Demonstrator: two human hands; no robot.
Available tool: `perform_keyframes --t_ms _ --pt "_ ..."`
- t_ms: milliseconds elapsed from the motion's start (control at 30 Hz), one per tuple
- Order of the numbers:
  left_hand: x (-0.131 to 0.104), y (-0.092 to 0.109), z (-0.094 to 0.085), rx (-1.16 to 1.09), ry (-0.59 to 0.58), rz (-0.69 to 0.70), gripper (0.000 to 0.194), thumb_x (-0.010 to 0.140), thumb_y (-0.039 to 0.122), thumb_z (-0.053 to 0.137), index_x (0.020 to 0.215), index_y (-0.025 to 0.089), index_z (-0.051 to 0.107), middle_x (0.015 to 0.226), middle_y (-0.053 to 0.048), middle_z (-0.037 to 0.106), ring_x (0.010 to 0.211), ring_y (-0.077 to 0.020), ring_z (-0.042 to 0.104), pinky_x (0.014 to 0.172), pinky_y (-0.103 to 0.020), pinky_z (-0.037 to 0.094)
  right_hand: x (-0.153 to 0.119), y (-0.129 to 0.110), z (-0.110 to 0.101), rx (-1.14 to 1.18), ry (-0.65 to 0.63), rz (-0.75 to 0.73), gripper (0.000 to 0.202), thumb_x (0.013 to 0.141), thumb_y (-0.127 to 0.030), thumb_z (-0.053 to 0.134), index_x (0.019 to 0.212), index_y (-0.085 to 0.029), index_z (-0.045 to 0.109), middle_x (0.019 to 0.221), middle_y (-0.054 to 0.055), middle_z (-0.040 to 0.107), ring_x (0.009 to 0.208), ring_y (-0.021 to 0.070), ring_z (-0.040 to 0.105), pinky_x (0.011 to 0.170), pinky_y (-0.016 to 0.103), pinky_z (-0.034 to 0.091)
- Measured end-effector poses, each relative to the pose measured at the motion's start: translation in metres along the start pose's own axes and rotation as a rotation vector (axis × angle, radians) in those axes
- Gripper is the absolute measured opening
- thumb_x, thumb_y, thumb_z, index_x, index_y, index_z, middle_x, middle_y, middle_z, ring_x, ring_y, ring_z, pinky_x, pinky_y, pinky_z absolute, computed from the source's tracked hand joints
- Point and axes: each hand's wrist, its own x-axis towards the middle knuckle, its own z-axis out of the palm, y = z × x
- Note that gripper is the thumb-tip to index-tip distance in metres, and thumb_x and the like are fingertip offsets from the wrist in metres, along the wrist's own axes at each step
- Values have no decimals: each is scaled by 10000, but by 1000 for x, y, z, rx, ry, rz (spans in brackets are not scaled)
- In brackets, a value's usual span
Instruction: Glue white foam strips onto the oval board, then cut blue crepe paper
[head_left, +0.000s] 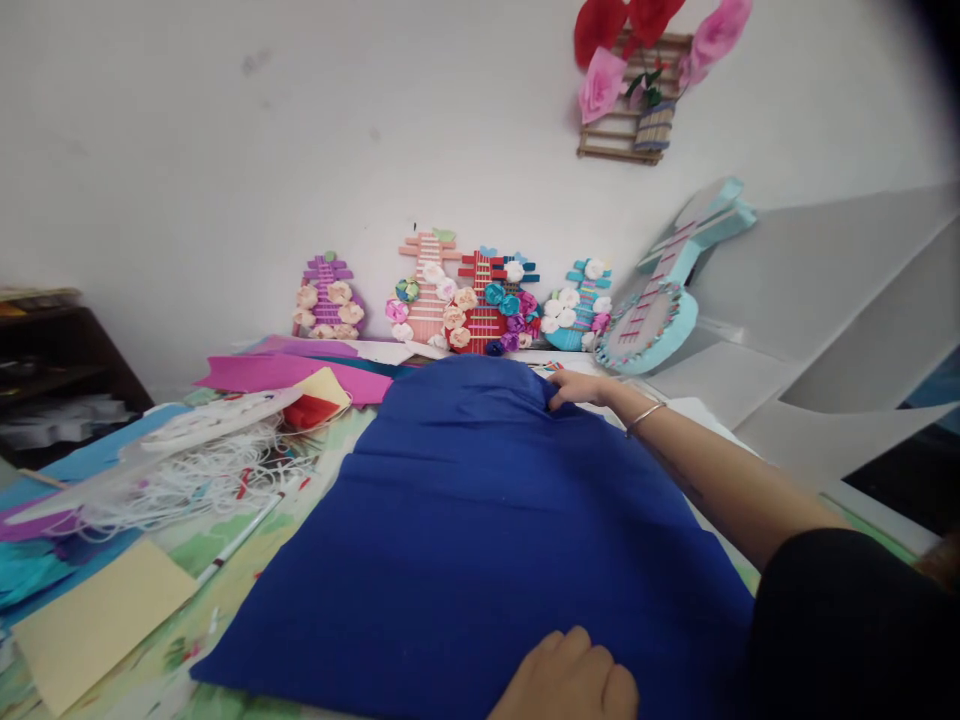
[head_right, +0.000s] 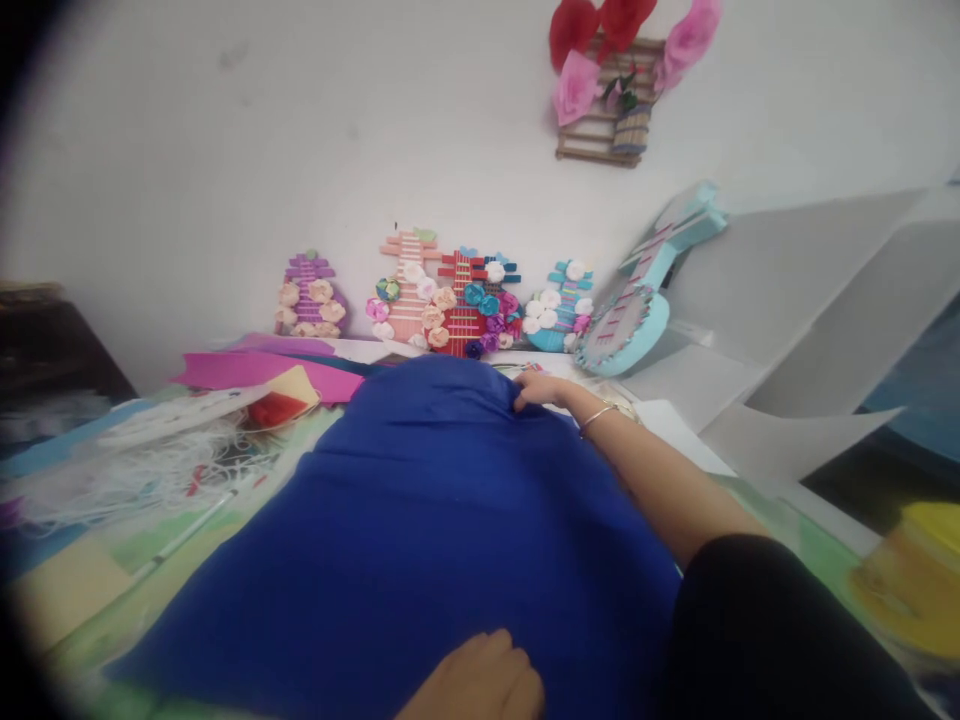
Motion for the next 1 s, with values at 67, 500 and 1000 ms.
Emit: perform_keyframes --t_ms 67,500,1000 --pt "0 -2 -5 -31 -22 34 135 819 189 572 711 169 493 599 5 533 593 -141 477 529 -265 311 -17 -9 -1 36 -33 -80 310 672 -169 612 979 -130 637 924 12 681 874 176 613 762 245 460" --pt "15 5 -32 -153 -382 -118 158 750 287 678 743 174 569 748 2 614 635 -122 517 502 -227 296 -153 -102 67 127 -806 -574 382 689 -191 663 1061 -120 619 1058 85 652 918 188 609 788 240 448" --pt "6 -2 -26 -173 -239 246 141 808 295 625 783 177 551 667 26 581 591 -101 468 462 -212 269 -85 -46 93 127 -255 -50 574 462 -237 776 996 -178 573 883 6 602 748 155 553 578 225 432"
